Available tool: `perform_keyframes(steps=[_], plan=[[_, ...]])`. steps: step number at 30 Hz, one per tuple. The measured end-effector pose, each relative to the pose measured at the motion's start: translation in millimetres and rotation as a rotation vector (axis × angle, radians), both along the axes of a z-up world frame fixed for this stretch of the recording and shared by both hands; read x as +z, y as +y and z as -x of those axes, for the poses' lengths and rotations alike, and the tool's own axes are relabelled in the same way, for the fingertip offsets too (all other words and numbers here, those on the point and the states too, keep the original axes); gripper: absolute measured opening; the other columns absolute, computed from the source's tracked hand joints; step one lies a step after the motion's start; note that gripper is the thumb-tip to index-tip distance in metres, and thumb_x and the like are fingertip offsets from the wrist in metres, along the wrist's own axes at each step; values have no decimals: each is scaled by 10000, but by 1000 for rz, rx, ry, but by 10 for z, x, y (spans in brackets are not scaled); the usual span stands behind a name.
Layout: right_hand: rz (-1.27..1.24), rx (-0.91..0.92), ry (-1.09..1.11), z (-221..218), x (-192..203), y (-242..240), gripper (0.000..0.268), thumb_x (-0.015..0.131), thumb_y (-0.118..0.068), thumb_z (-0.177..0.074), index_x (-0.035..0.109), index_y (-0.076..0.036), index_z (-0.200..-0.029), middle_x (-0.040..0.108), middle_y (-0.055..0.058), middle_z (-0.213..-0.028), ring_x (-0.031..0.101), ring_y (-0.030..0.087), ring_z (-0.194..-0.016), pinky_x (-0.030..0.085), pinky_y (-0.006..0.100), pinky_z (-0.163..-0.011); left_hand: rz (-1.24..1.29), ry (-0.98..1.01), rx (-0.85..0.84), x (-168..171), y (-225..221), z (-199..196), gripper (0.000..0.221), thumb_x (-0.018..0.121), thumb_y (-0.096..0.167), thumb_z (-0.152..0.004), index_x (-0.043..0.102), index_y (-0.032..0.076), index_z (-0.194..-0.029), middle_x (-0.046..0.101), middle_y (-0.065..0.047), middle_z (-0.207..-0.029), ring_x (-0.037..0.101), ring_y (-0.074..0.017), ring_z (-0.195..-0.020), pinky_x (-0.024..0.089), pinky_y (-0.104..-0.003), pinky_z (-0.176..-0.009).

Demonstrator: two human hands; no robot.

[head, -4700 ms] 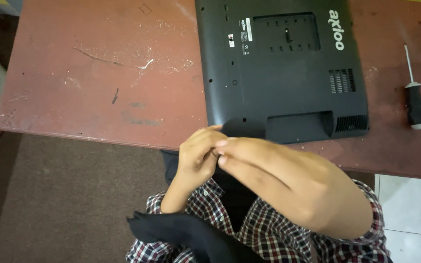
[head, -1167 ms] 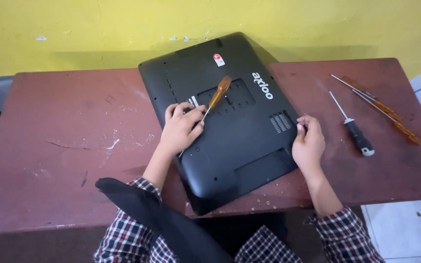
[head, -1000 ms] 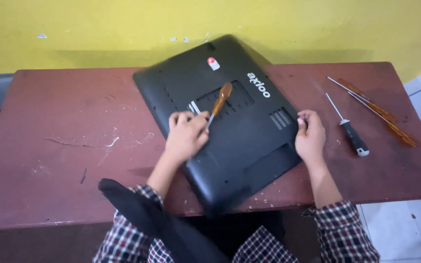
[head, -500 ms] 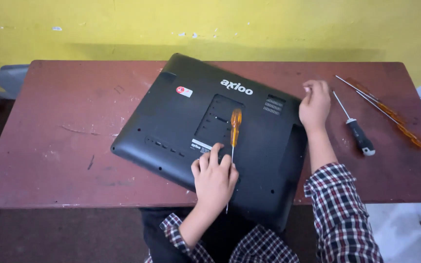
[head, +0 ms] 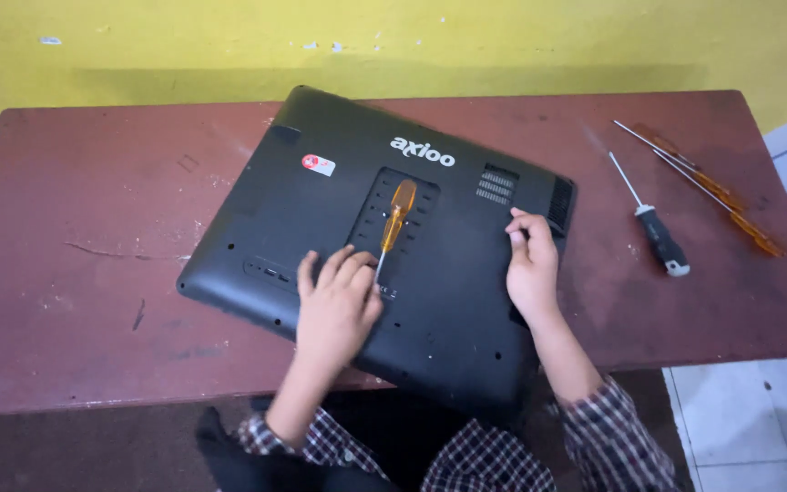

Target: Fastening the back cover of an electronic device using a manual screwdriver.

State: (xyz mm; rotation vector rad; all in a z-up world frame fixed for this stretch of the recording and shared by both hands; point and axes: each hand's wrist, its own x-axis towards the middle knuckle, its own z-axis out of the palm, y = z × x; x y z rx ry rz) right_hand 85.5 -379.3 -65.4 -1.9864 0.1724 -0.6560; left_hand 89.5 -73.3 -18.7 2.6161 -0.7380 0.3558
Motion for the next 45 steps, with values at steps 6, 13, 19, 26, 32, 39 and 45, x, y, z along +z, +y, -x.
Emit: perform_keyframes(steps=[6, 13, 19, 26, 32, 39, 45], plan=[[78, 40, 11, -348, -99, -196, 185, 522, 91, -1039, 571, -80, -986, 670, 174, -1258, 615, 340, -1245, 422, 482, -1099, 32, 5, 100, -11, -225, -20, 160, 552, 303, -955, 649, 176, -946, 639, -11, -1181, 533, -231, -1302, 296, -527, -1148], [226, 246, -23, -997, 36, -575, 192, 590, 113, -998, 610, -62, -921, 680, 151, -1053, 660, 356, -1188, 447, 479, -1089, 103, 12, 231, 43, -733, 112, 125, 619, 258, -892, 662, 146, -929, 618, -66, -1277, 510, -294, -1312, 344, -502, -1044], [296, 332, -9, -1131, 116, -653, 200, 583, 108, -1006, 658, -65, -939, 684, 159, -1089, 658, 387, -1145, 469, 493, -1040, 182, 23, 249, 7, -858, 135, 125, 606, 245, -916, 654, 131, -898, 576, -123, -1286, 488, -347, -1334, 333, -522, -1022], [707, 163, -126, -548, 438, -153, 113, 658, 17, -1002, 707, -77, -1043, 644, 92, -1021, 640, 308, -1076, 499, 416, -966, 839, 182, 38, -51, -424, 170, 63, 579, 83, -971, 629, 67, -938, 624, -138, -1205, 610, -369, -1166, 425, -491, -986], [21, 276, -116, 668, 666, 974, 146, 824, -8, -840, 713, -67, -914, 736, 120, -980, 692, 332, -1087, 525, 418, -982, 1318, 487, 18, 101, -198, 684, 210, 472, 160, -1090, 578, 69, -933, 517, -31, -570, 498, -151, -527, 447, -295, -631], [-376, 312, -244, 1294, 504, 1609, 85, 711, -82, -960, 643, -64, -1007, 712, 85, -936, 646, 258, -1077, 560, 360, -968, 1554, 940, -108, -275, -312, 1382, 335, 613, 348, -1027, 671, 37, -1136, 475, -3, -745, 407, -75, -654, 335, -202, -524], [-220, 271, -318, 1406, 401, 1508, 130, 817, 20, -826, 691, 18, -858, 733, 130, -813, 646, 273, -912, 546, 338, -809, 1535, 888, -17, -360, -321, 1337, 132, 706, 105, -974, 737, -22, -957, 541, -46, -532, 449, -68, -464, 385, -188, -459]])
